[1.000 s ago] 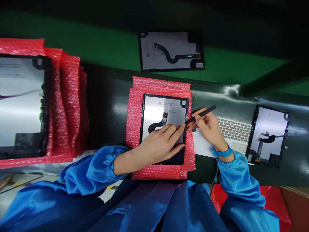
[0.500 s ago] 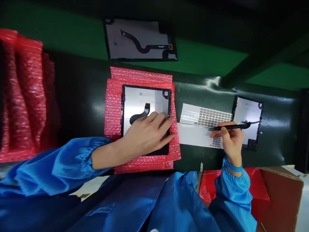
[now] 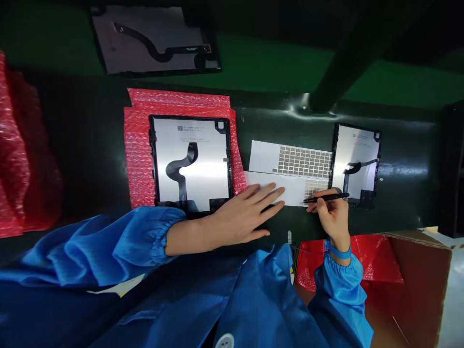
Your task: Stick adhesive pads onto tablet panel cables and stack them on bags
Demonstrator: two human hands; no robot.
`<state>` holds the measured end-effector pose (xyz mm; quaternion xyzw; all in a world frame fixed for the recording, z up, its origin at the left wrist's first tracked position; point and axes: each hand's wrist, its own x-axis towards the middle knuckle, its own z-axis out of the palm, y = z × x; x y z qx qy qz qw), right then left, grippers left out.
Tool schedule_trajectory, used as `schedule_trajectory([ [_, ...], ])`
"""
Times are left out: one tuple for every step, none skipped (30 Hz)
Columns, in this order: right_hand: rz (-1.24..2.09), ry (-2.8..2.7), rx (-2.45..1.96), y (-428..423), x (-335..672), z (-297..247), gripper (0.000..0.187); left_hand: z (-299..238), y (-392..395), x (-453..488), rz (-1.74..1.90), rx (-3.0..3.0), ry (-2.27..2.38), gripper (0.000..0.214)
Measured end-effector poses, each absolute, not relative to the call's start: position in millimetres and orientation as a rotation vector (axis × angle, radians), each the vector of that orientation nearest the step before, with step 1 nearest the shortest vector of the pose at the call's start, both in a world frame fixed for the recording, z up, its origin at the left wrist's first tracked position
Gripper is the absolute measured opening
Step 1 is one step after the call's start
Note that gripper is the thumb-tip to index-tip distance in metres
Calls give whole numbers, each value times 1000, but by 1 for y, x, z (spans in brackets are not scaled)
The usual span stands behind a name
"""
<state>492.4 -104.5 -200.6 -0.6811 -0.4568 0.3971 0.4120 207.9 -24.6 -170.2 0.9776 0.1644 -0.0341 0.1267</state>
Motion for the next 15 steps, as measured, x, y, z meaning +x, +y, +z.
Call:
schedule_trajectory([
  [1003, -1158, -1715, -105, 493, -202, 23, -169, -24, 208, -106, 2842, 478, 79],
  [1005, -1168, -1722, -105, 494, -203, 22, -168, -23, 208, -114, 2839, 477, 78],
  [1005, -1180, -1732, -105, 495, -203, 22, -166, -22, 207, -122, 2835, 473, 78],
  [1004, -1191, -1741, -106, 496, -203, 21, -165, -21, 207, -129, 2831, 470, 77],
  [1004, -1202, -1751, -106, 496, -203, 21, -165, -20, 207, -136, 2827, 466, 77],
  [1005, -1213, -1758, -106, 497, -203, 21, -164, -20, 207, -142, 2824, 464, 77],
  [1005, -1223, -1764, -107, 497, -202, 21, -164, -19, 207, -142, 2821, 464, 77],
  [1006, -1230, -1770, -107, 497, -202, 21, -164, -19, 207, -140, 2819, 464, 77],
  [1007, -1236, -1776, -107, 497, -201, 22, -164, -18, 207, -139, 2819, 463, 77],
  [1011, -1241, -1781, -106, 497, -200, 22, -164, -17, 207, -138, 2820, 459, 77],
  [1015, -1245, -1785, -105, 497, -199, 22, -164, -17, 207, -138, 2822, 453, 77],
  [1020, -1246, -1786, -104, 496, -198, 22, -164, -16, 207, -141, 2824, 446, 78],
  [1028, -1244, -1786, -103, 496, -197, 22, -164, -15, 207, -146, 2826, 439, 78],
  [1036, -1237, -1781, -101, 495, -196, 22, -164, -14, 207, -152, 2826, 432, 79],
  [1045, -1221, -1774, -100, 495, -195, 22, -164, -13, 208, -155, 2824, 428, 79],
])
